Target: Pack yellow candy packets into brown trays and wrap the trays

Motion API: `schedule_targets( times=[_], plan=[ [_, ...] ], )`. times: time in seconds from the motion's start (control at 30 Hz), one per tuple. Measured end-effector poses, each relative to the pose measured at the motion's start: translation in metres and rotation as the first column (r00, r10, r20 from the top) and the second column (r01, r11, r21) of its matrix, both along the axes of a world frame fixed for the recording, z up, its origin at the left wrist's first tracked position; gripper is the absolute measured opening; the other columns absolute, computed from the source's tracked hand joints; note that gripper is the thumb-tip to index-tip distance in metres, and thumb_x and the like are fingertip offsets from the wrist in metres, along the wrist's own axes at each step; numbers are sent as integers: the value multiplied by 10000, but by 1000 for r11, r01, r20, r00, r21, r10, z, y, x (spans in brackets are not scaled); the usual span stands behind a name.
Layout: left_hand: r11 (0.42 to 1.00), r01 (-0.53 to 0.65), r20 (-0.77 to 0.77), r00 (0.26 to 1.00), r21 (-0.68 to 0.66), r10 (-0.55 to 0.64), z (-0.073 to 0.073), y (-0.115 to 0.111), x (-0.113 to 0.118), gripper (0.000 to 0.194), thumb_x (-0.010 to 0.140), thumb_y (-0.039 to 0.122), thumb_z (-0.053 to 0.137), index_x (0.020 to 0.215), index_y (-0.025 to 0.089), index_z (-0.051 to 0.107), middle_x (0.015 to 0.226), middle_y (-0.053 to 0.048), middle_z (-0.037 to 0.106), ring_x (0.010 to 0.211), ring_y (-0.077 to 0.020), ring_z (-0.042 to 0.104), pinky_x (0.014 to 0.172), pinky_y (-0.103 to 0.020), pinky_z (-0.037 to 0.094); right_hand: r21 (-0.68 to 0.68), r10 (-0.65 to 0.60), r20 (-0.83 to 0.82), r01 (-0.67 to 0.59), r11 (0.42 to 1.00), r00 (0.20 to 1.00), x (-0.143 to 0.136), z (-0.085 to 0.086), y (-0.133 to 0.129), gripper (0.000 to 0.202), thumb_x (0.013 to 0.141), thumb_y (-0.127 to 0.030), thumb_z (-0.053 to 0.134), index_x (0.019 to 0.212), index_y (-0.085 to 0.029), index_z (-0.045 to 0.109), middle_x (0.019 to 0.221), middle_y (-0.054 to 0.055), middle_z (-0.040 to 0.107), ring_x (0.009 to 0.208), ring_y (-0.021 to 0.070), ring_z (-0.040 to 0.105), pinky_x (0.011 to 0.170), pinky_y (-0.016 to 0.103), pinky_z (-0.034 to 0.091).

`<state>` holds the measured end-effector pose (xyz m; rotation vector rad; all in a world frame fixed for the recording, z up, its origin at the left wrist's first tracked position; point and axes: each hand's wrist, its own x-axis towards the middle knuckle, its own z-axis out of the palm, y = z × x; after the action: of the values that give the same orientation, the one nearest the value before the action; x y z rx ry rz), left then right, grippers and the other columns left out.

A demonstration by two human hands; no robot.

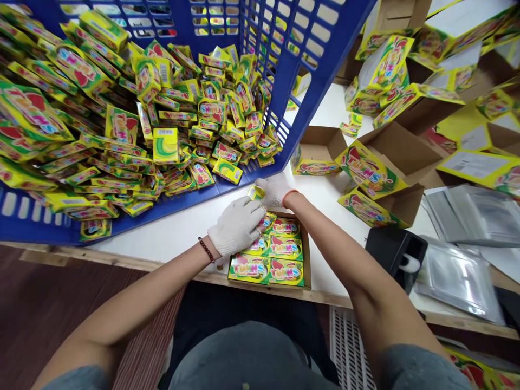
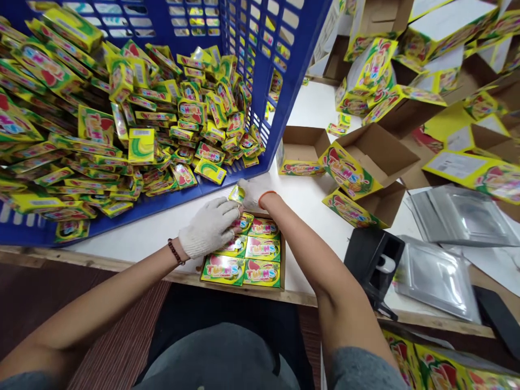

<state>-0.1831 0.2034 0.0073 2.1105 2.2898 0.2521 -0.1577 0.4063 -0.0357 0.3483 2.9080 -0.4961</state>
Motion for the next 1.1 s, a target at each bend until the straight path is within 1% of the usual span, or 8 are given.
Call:
schedule_targets(
  times=[0.3, 0.43, 0.5, 0.6, 0.7, 0.8, 0.97, 1.1],
  plan=[
    [998, -60, 219, 974, -12, 62, -4, 13, -14, 233, 906, 142, 491, 1039, 178, 678, 1038, -75, 678, 957, -212, 613, 835, -350, 494, 32, -65, 75, 63, 998, 995, -4, -15, -1, 564, 705, -316, 711, 1229, -142, 596, 1206, 188, 641, 1040, 313, 602, 883, 371, 481],
    [996, -87, 16, 996, 9, 87, -9, 13, -8, 204, 906, 157, 503, 986, 159, 691, 1064, -126, 681, 990, -275, 602, 839, -427, 475, -182, -229, -135, 203, 962, 964, 6, -8, 7, 423, 760, -286, 608, 1168, -174, 597, 1052, 105, 686, 930, 238, 602, 835, 330, 492],
    [995, -80, -96, 992, 63, 86, -11, 7, -4, 236, 927, 173, 485, 1059, 161, 681, 1171, -150, 658, 1055, -299, 580, 864, -453, 455, -390, -362, -247, 250, 886, 899, 17, -4, 13, 343, 791, -320, 547, 1099, -176, 591, 989, 84, 681, 853, 209, 595, 786, 332, 506],
    [995, 95, -111, 990, 31, -91, -10, -2, 0, 298, 924, 208, 516, 1197, 173, 629, 1324, -127, 607, 1142, -282, 548, 939, -440, 432, -710, -547, -212, 257, 656, 810, 41, 3, 20, 311, 827, -417, 496, 1047, -203, 547, 912, 57, 660, 722, 172, 582, 645, 314, 517],
    [986, 166, -90, 982, -23, -168, -7, -6, 2, 295, 924, 269, 532, 1186, 168, 623, 1396, -128, 561, 1175, -290, 529, 974, -456, 415, -838, -598, -146, 223, 498, 788, 71, 14, 20, 330, 813, -497, 555, 1000, -225, 542, 888, 44, 650, 710, 171, 597, 586, 294, 507],
    [991, 129, -80, 988, -22, -130, -3, -3, 8, 267, 924, 296, 537, 1135, 167, 638, 1316, -155, 589, 1144, -298, 545, 966, -465, 415, -827, -582, -163, 211, 521, 797, 102, 30, 11, 369, 805, -552, 588, 967, -221, 569, 829, 27, 639, 685, 173, 581, 559, 287, 481],
    [987, 162, -70, 984, -1, -162, -4, 10, 18, 300, 920, 343, 548, 1158, 186, 640, 1426, -184, 497, 1303, -366, 459, 1026, -557, 376, -724, -440, -259, 129, 678, 860, 145, 62, -6, 354, 854, -552, 604, 940, -210, 629, 848, 23, 633, 758, 182, 570, 617, 299, 491],
    [993, 85, 116, 990, -79, -76, 1, 11, 12, 277, 944, 326, 501, 1050, 139, 677, 1358, -198, 555, 1258, -351, 522, 1058, -556, 389, -696, -466, -301, 142, 704, 832, 166, 74, -15, 373, 880, -581, 580, 941, -214, 611, 897, 28, 641, 814, 188, 592, 697, 317, 517]
  ],
)
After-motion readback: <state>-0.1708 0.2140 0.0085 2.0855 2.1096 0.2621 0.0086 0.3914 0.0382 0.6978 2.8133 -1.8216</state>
